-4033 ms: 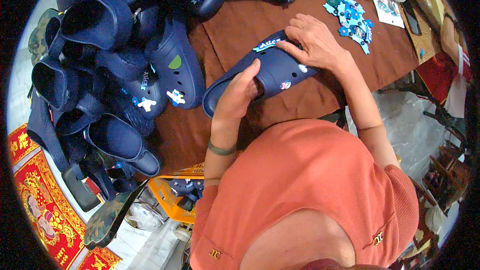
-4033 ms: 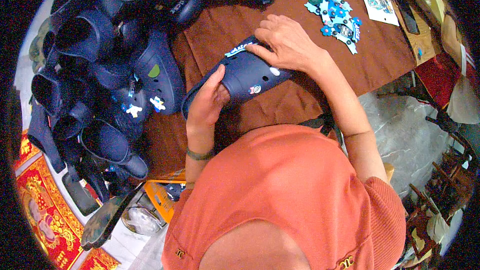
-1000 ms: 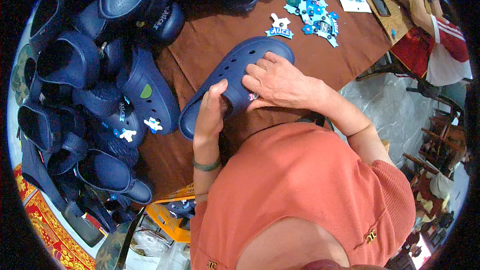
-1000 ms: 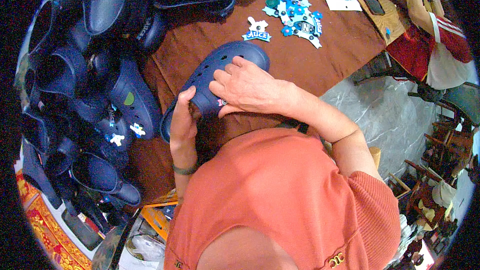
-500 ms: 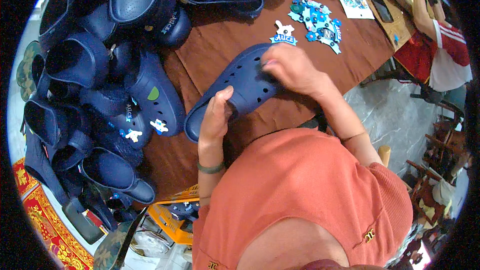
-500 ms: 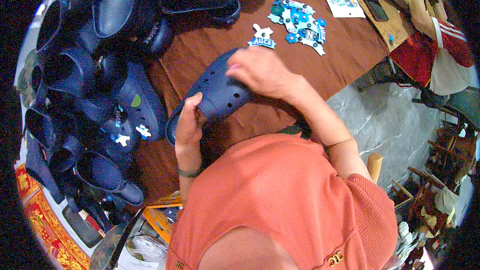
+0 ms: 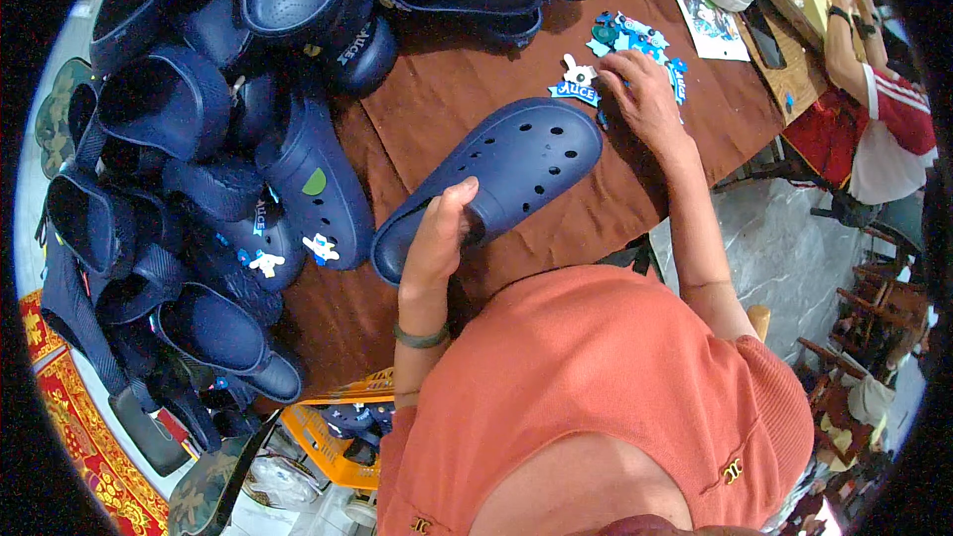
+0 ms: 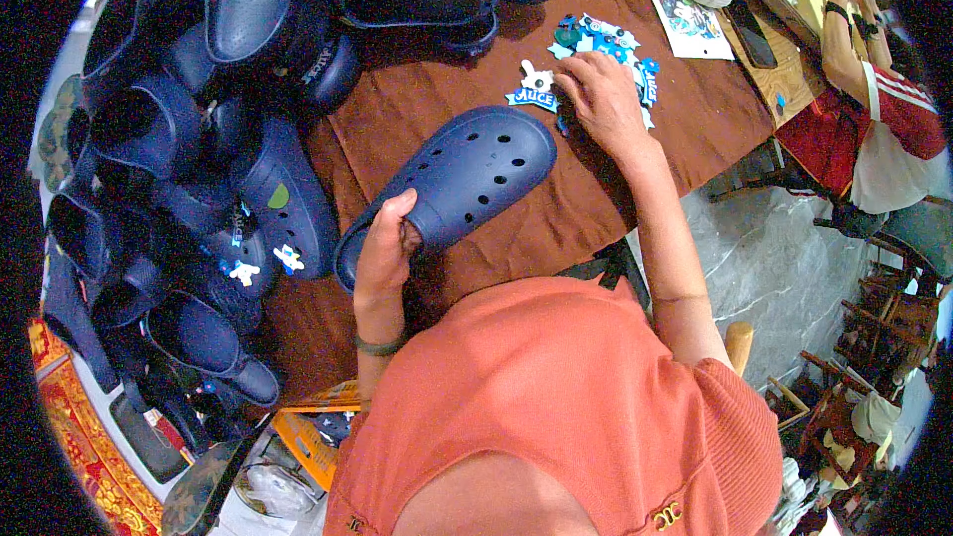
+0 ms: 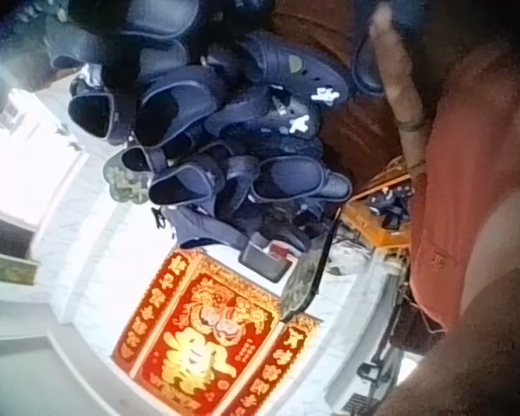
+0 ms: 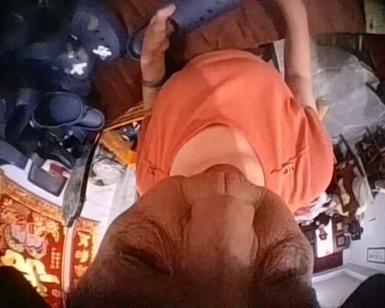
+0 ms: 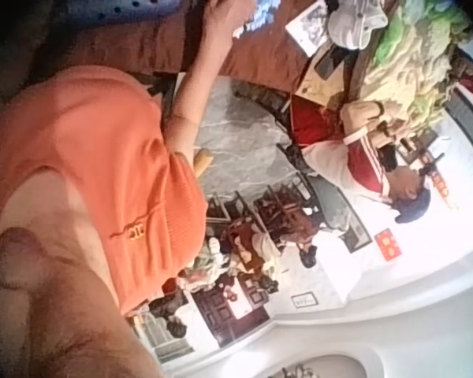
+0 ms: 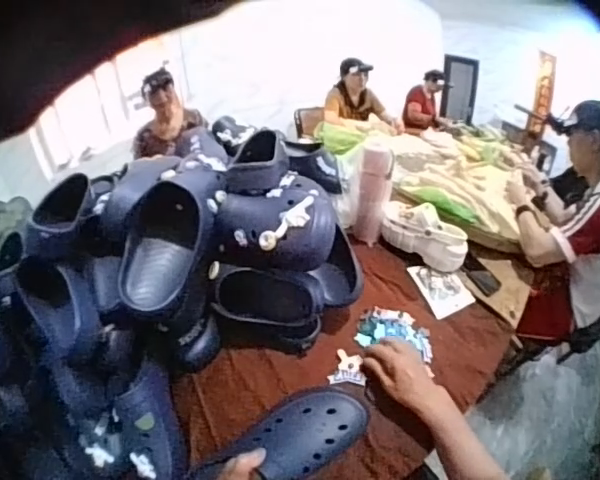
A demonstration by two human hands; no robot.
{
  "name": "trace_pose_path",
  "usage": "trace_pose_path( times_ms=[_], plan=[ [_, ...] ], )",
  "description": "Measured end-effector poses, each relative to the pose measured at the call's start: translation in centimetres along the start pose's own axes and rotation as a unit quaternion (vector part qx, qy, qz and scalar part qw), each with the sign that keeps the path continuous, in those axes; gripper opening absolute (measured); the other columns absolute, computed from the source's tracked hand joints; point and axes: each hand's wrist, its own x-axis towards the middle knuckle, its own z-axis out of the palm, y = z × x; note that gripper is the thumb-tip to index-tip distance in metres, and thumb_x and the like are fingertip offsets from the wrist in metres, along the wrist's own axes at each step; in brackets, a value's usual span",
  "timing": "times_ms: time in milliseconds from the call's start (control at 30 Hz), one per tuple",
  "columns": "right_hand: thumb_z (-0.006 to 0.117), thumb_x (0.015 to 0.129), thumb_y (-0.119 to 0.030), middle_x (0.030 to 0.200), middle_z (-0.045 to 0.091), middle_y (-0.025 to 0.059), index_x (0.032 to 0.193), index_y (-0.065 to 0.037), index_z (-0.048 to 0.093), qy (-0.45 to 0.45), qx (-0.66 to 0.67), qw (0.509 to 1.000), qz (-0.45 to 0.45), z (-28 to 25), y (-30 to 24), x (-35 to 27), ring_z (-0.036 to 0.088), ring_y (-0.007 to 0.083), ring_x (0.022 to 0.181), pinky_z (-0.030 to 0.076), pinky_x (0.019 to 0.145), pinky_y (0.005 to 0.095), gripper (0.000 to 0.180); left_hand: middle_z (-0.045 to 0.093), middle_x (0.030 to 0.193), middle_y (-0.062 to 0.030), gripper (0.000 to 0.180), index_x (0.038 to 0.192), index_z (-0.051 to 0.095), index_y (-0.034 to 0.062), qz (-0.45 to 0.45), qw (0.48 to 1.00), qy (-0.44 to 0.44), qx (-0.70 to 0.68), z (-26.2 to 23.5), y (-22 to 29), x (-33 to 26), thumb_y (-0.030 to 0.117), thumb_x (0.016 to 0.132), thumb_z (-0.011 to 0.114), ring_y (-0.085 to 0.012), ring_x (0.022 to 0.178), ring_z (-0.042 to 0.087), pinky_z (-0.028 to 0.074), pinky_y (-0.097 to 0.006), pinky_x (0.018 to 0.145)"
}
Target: Attaching decorative charms and pins to blue clogs.
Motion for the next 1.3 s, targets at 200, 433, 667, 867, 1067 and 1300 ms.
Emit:
trace_pose_path(
  times_ms=[200,433,667,867,1067,1300],
  plan=[
    [0.071,0.083,-0.027,0.099,0.063,0.0112,0.101,-0.007,0.067,-0.033,-0.006,0.999,0.03,2.1,0.4,0.6,0.059,0.031,0.094,0.044,0.076,0.0437,0.027,0.066,0.112,-0.0126,0.042,0.114,0.061,-0.0044,0.016,0.999,0.021,0.024,-0.9,-1.4,0.2,0.03,0.091,0.056,-0.0212,0.1,0.066,0.049,-0.034,0.093],
    [0.066,0.09,-0.005,0.095,0.067,0.0037,0.101,0.0,0.065,0.085,0.334,0.91,0.229,-0.3,-2.1,0.0,0.064,0.0112,0.086,0.05,0.079,0.0241,0.012,0.067,0.106,-0.0094,0.035,0.108,0.063,-0.0005,0.019,0.996,0.06,0.065,-1.6,-2.0,0.3,0.029,0.09,0.056,-0.0192,0.094,0.065,0.049,-0.033,0.089],
    [0.065,0.083,0.007,0.101,0.068,0.0086,0.098,0.001,0.065,0.047,0.335,0.94,0.04,0.0,-4.7,-2.4,0.064,0.0185,0.098,0.051,0.086,0.0285,0.017,0.063,0.108,-0.0168,0.036,0.118,0.061,0.0,0.101,0.973,0.03,0.204,-2.1,-2.6,0.0,0.022,0.101,0.039,-0.0234,0.09,0.056,0.045,-0.032,0.08],
    [0.07,0.077,0.002,0.106,0.068,0.008,0.093,-0.004,0.067,-0.043,0.218,0.971,-0.085,-0.5,-5.9,-1.5,0.063,0.0272,0.103,0.05,0.091,0.0377,0.017,0.062,0.107,-0.0145,0.037,0.119,0.061,0.0007,-0.004,0.982,0.021,0.187,-1.4,-0.9,-0.2,0.026,0.1,0.043,-0.0207,0.087,0.054,0.043,-0.03,0.08],
    [0.073,0.079,-0.017,0.107,0.068,0.0049,0.092,-0.008,0.066,-0.098,0.082,0.979,-0.157,-2.6,-7.8,0.1,0.058,0.0292,0.108,0.041,0.099,0.0454,0.017,0.063,0.109,-0.0163,0.033,0.118,0.061,-0.0004,0.054,0.981,-0.005,0.188,-2.3,-2.4,0.4,0.022,0.1,0.044,-0.0237,0.091,0.057,0.045,-0.032,0.083],
    [0.073,0.082,-0.023,0.096,0.064,0.0052,0.088,-0.008,0.067,-0.105,0.06,0.986,-0.119,-2.0,-7.8,0.7,0.056,0.028,0.099,0.044,0.09,0.0412,0.017,0.067,0.098,-0.0061,0.031,0.102,0.066,0.0038,0.125,0.983,0.065,0.114,-0.7,-2.1,0.1,0.031,0.091,0.057,-0.0158,0.087,0.064,0.049,-0.03,0.085]
  ],
)
